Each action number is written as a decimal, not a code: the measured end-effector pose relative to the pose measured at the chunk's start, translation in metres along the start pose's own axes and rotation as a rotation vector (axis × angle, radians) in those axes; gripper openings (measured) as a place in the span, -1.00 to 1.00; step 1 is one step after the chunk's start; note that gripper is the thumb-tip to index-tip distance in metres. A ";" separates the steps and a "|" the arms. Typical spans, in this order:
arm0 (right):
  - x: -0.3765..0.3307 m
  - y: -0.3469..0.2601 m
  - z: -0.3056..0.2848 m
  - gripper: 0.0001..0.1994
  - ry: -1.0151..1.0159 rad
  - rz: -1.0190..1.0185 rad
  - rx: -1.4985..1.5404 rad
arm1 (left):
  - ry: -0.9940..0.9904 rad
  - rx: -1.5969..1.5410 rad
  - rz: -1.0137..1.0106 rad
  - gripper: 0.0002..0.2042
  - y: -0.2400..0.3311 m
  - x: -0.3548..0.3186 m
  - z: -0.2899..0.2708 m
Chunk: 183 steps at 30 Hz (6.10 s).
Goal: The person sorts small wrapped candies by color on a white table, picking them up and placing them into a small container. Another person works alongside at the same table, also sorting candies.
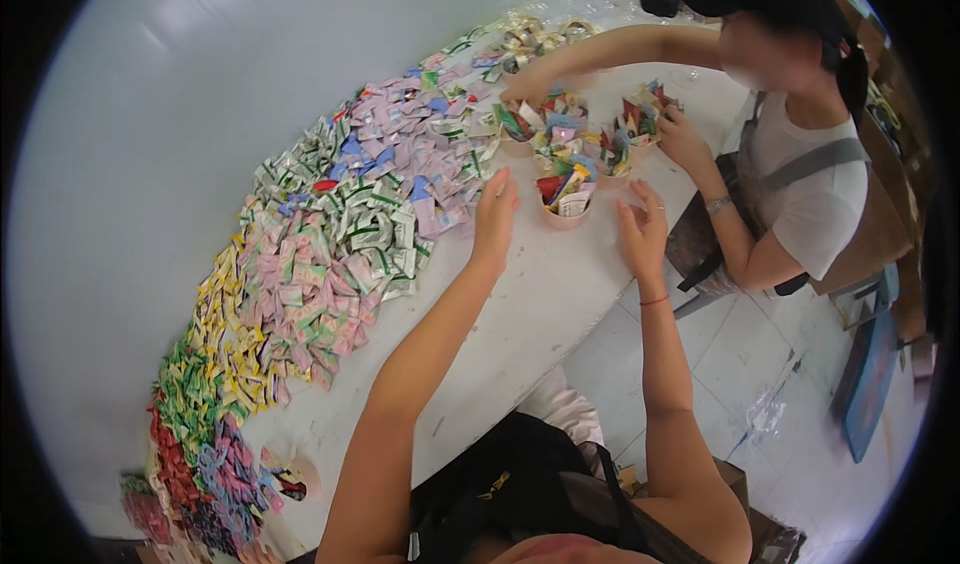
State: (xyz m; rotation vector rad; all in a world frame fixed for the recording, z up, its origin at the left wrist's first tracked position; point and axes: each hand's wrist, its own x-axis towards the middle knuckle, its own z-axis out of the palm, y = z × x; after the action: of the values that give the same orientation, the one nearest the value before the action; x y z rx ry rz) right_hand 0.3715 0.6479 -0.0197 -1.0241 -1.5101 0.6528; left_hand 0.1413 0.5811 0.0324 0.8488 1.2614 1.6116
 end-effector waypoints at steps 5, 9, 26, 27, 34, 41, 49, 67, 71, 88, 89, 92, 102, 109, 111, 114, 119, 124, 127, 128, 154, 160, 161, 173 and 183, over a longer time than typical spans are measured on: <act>-0.003 -0.009 0.003 -0.74 0.064 -0.047 -0.003 | -0.004 0.202 0.094 -0.54 0.054 -0.167 -0.093; -0.014 -0.046 0.017 -0.76 -0.033 -0.255 -0.052 | 0.387 0.374 0.091 -0.64 0.067 -0.301 -0.179; 0.078 -0.060 0.306 -0.05 -0.417 0.076 -0.563 | 1.258 1.008 0.338 -0.78 -0.039 -0.464 -0.190; 0.075 -0.057 0.317 -0.06 -0.431 0.031 -0.550 | 1.280 1.140 0.364 -0.78 -0.038 -0.460 -0.187; 0.120 -0.023 0.335 -0.39 -0.308 -0.161 -0.450 | 1.271 1.239 0.373 -0.74 -0.036 -0.447 -0.188; 0.146 -0.011 0.326 -0.52 -0.462 -0.195 -0.575 | 1.310 1.146 0.300 -0.69 -0.025 -0.444 -0.179; 0.071 -0.120 0.288 -0.59 -0.792 0.471 1.018 | 1.323 0.927 0.224 -0.67 -0.008 -0.448 -0.171; -0.179 -0.246 0.196 -0.71 -1.588 0.603 0.680 | 0.353 0.704 -0.291 -0.04 0.135 -0.496 -0.384; -0.175 -0.243 0.185 -0.72 -1.495 0.592 0.595 | 0.526 0.572 -0.252 -0.37 0.090 -0.479 -0.379; 0.057 -0.117 0.237 -0.65 -0.679 -0.353 -0.332 | 0.911 0.431 0.163 -0.63 0.033 -0.409 -0.247; 0.060 -0.110 0.248 -0.62 -0.685 -0.378 -0.495 | 0.920 0.414 0.168 -0.63 0.032 -0.409 -0.247; 0.064 -0.092 0.265 -0.56 -0.724 -0.344 -0.656 | 0.915 0.388 0.172 -0.63 0.030 -0.407 -0.249; 0.000 -0.130 0.197 -0.77 -0.954 0.158 0.340 | 0.765 0.463 0.189 -0.23 0.040 -0.421 -0.245; -0.126 -0.217 0.225 -0.58 -1.247 -0.671 0.060 | 0.817 0.465 0.074 -0.38 0.043 -0.407 -0.248; -0.144 -0.218 0.238 -0.52 -1.214 -0.903 0.053 | 0.858 0.463 0.163 -0.42 0.037 -0.406 -0.246; -0.162 -0.218 0.257 -0.49 -1.206 -0.968 0.096 | 0.893 0.468 0.180 -0.43 0.036 -0.406 -0.244; -0.160 -0.259 0.269 -0.68 -1.294 -0.568 0.177 | 1.012 0.649 0.148 -0.48 0.048 -0.405 -0.234; -0.232 -0.333 0.329 -0.85 -1.261 -0.911 0.433 | 1.072 0.911 0.113 -0.58 0.044 -0.408 -0.237; -0.276 -0.321 0.396 -0.87 -1.088 -1.305 -0.022 | 1.067 0.848 0.082 -0.61 0.049 -0.403 -0.235; -0.277 -0.326 0.406 -0.87 -1.099 -1.292 -0.050 | 1.065 0.781 0.056 -0.61 0.050 -0.403 -0.234; -0.230 -0.311 0.210 -0.87 -1.880 -0.211 0.020 | 0.525 0.585 0.142 -0.39 0.069 -0.387 -0.262; -0.269 -0.302 0.200 -0.68 -1.354 -0.250 0.367 | 0.681 0.869 -0.018 -0.50 0.066 -0.370 -0.253; -0.282 -0.296 0.206 -0.59 -1.252 -0.373 0.314 | 0.682 0.862 0.010 -0.49 0.062 -0.372 -0.255; -0.239 -0.302 0.206 -0.74 -1.687 -0.570 0.388 | 0.587 0.974 -0.047 -0.15 0.075 -0.383 -0.254; -0.252 -0.286 0.207 -0.83 -1.532 -0.701 0.219 | 0.579 0.723 -0.069 -0.37 0.076 -0.393 -0.256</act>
State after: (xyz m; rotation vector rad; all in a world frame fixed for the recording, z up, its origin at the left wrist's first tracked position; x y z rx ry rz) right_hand 0.0953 0.3228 0.0583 0.4648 -2.7597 1.0997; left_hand 0.0370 0.1176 0.0465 0.7529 2.3397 1.3867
